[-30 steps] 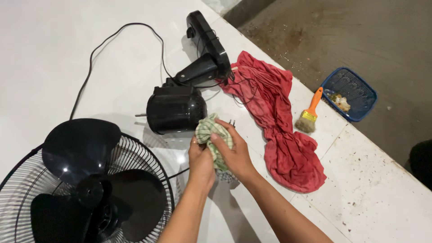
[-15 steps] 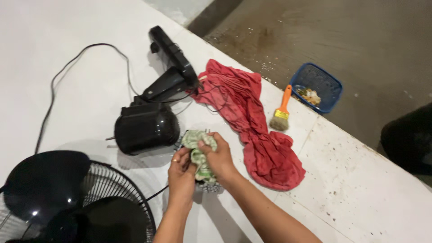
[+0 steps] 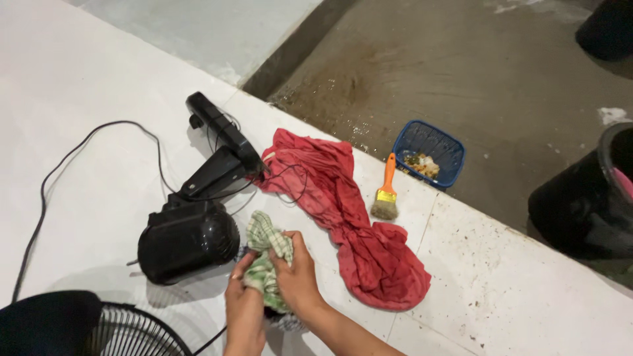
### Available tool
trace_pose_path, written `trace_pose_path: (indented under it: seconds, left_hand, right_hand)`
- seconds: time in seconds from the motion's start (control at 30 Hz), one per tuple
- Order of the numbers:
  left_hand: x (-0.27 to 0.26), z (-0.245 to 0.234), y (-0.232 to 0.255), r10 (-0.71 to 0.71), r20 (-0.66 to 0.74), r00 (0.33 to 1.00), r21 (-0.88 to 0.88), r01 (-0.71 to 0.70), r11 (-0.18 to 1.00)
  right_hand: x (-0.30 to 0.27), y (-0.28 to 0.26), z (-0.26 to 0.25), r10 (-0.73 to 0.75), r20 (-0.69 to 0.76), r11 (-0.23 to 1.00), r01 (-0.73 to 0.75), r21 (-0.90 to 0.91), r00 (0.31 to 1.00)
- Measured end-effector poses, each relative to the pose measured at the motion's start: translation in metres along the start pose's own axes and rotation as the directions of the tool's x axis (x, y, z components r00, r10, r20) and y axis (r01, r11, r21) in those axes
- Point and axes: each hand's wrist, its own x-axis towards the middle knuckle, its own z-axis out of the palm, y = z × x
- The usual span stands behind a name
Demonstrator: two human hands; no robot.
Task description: The person wipes the front grill of a disassembled electric fan with a cloth, then wipes the fan blades and motor housing. The person handles the fan components on a tiled floor and uses a cloth to clean each part.
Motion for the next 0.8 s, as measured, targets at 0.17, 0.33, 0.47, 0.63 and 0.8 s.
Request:
trace_pose_path:
  seconds: [0.17,0.33,0.47,0.63,0.8]
  left_hand:
    - [-0.008,0.011,-0.004,-0.17,0.068,0.983,0.145,0.159,0.977]
    - [-0.001,0.004,-0.012,-0.333,0.22,0.917,-0.33,0.391,0.859]
    - [-0.001,-0.023,-0.008,-0.386,0.252,0.887,-0.408,0.459,0.789]
    - [0.0,-0.038,-0.001,-0.308,0.19,0.932,-0.467,0.362,0.807]
    - [0.013,-0.042,0.001,-0.159,0.232,0.96,-0.602,0.27,0.751]
  right_hand:
    - [0.004,0.003,0.004,0.062,-0.105,0.992,-0.073,-0.106,0.993]
    - [-0.002,-0.016,-0.012,0.348,0.252,0.797,-0.426,0.428,0.903]
    - [-0.011,-0.023,-0.031,0.357,0.471,0.644,-0.577,0.502,0.807]
    - [0.012,-0.008,-0.064,0.325,0.33,0.644,-0.463,0.609,0.886]
    - [0.032,0.003,-0.077,0.006,0.219,0.911,-0.096,0.401,0.976]
